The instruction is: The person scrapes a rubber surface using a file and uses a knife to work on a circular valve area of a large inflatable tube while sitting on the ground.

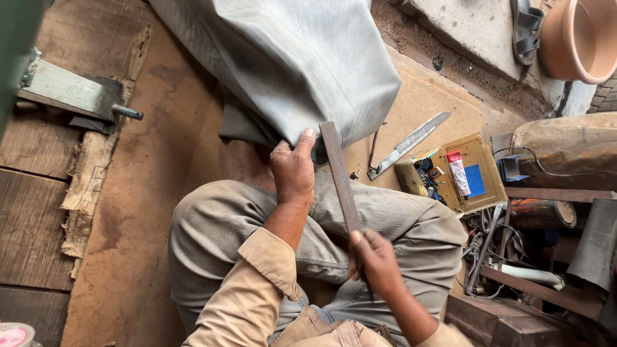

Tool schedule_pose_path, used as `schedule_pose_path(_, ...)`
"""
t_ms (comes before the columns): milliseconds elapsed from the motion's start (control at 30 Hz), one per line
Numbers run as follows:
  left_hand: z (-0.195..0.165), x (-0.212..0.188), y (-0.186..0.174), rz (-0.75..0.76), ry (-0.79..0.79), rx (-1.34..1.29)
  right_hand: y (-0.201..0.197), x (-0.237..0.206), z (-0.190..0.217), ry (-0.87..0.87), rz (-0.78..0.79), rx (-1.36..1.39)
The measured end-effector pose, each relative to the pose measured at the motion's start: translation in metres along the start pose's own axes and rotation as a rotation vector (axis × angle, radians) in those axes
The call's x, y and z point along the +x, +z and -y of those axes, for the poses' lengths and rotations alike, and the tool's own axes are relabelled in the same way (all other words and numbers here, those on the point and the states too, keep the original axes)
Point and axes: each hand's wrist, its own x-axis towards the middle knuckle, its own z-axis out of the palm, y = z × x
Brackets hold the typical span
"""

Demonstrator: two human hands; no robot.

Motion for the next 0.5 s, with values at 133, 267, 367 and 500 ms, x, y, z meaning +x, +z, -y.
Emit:
schedule_pose_path(133, 0.0, 0.0, -0.003, 0.031, 0.012, 0.068, 0.019, 0.035, 0.008, -0.232, -0.028, -0.315)
schedule_pose_path(267, -0.009, -0.001, 0.0, 0.045, 0.096, 0.135, 0.038, 0.105, 0.055, -0.197, 0.011, -0.055)
schedule_pose_path(367, -0.014, -0.002, 0.001, 0.025, 0.035, 0.151, 0.039, 0.117, 0.07, -0.254, -0.095, -0.027)
schedule_pose_path(500, -0.011, -0.004, -0.002, -0.003, 0.122, 0.294, 0.008, 0.061, 0.029, -0.175, -0.074, -0.142)
